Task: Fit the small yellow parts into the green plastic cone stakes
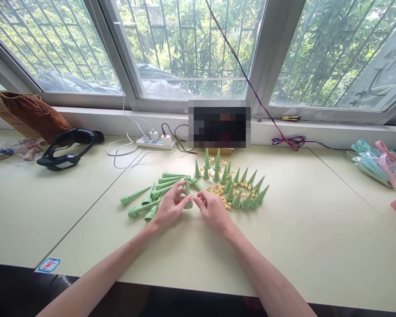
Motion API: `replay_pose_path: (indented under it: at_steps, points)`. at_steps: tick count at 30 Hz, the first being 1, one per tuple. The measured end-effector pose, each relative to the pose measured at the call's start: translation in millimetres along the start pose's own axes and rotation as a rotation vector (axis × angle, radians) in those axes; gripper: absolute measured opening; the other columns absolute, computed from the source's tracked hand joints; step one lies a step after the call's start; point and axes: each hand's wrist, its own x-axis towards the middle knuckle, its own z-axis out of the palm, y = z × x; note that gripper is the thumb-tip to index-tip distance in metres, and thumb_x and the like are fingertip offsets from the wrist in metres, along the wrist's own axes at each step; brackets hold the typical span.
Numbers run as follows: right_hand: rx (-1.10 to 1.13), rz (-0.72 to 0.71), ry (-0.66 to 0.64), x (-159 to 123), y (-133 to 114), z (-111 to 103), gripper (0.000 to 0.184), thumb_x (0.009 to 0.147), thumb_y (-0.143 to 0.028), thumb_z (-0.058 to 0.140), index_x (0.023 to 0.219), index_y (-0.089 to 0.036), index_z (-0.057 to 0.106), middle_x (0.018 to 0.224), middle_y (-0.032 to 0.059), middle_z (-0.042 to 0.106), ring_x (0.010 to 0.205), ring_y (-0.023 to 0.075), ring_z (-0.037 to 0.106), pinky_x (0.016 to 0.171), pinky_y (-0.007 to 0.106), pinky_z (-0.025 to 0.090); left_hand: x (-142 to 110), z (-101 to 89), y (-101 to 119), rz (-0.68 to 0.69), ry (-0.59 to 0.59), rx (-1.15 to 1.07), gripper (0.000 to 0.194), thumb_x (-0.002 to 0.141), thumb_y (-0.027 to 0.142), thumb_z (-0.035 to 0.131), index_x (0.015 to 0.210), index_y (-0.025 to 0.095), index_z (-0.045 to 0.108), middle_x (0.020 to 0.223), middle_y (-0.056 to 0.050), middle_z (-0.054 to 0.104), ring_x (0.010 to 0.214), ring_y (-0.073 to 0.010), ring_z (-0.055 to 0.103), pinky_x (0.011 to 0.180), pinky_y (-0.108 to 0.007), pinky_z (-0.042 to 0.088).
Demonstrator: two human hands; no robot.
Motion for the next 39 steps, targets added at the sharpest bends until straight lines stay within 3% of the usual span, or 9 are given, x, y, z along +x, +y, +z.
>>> replay_pose_path:
  at_steps: [3,7,14,20,26,30,39]
  points:
    - [0.033,-0.047,-0.003,-0.1,0.7,0.8,0.016,0.094,-0.033,0.051,0.098,-0.020,0.059,0.081,0.0031,0.064,0.067,0.0155,0.057,0.058,0.025,0.043,0.9,-0.9,-0.4,-0.019,0.036,0.022,0.045,0.085,0.041,0.060,0.123,0.021,0.046,0.086,0.000,0.055,0.055,-0.0068,0.053,0.047,-0.019,0.039]
    - [0.031,-0.061,-0.001,0.3,3.1,1.8,0.012,0.094,-0.028,0.050,0.092,-0.020,0.059,0.078,0.0028,0.063,0.068,0.0160,0.056,0.059,0.026,0.042,1.1,-1.2,-1.7,-0.013,0.010,-0.010,0.043,0.086,0.039,0.060,0.123,0.022,0.045,0.090,-0.001,0.056,0.055,-0.0060,0.052,0.048,-0.020,0.040]
    - [-0.010,-0.030,-0.035,0.8,2.7,0.6,0.037,0.100,-0.035,0.039,0.070,-0.019,0.053,0.061,-0.0003,0.054,0.055,0.0133,0.047,0.055,0.025,0.035,-0.8,-0.2,-1.2,0.025,-0.044,-0.032,0.040,0.087,0.036,0.058,0.122,0.022,0.044,0.086,0.001,0.055,0.053,-0.0050,0.049,0.049,-0.020,0.040]
    - [0.001,0.010,-0.031,0.4,2.2,1.0,0.046,0.102,-0.041,0.035,0.065,-0.020,0.051,0.058,-0.0003,0.054,0.054,0.0134,0.049,0.056,0.026,0.034,-0.9,0.6,-0.3,0.017,-0.048,-0.020,0.040,0.088,0.036,0.058,0.122,0.022,0.045,0.081,0.003,0.051,0.049,-0.0031,0.041,0.046,-0.018,0.035]
    - [0.071,-0.004,0.015,0.7,2.3,1.3,0.017,0.096,-0.034,0.050,0.095,-0.019,0.058,0.076,0.0013,0.063,0.062,0.0137,0.053,0.057,0.024,0.039,0.9,0.2,-3.2,-0.002,0.021,-0.018,0.040,0.087,0.038,0.060,0.121,0.023,0.045,0.092,-0.001,0.056,0.053,-0.0042,0.048,0.049,-0.019,0.039]
    - [0.063,-0.042,0.004,0.9,3.0,1.8,0.012,0.094,-0.028,0.052,0.091,-0.018,0.058,0.080,0.0024,0.062,0.067,0.0143,0.054,0.059,0.024,0.040,1.1,0.0,-3.8,-0.010,0.005,-0.029,0.041,0.087,0.039,0.060,0.121,0.023,0.045,0.089,0.000,0.056,0.050,-0.0031,0.044,0.047,-0.019,0.036]
    - [0.022,-0.009,-0.041,0.4,2.1,1.2,0.041,0.101,-0.036,0.038,0.065,-0.019,0.050,0.058,-0.0014,0.050,0.054,0.0123,0.046,0.056,0.025,0.033,-1.4,0.3,-5.9,0.065,-0.040,0.019,0.042,0.088,0.036,0.058,0.125,0.023,0.045,0.079,0.003,0.050,0.051,-0.0047,0.043,0.048,-0.020,0.034]
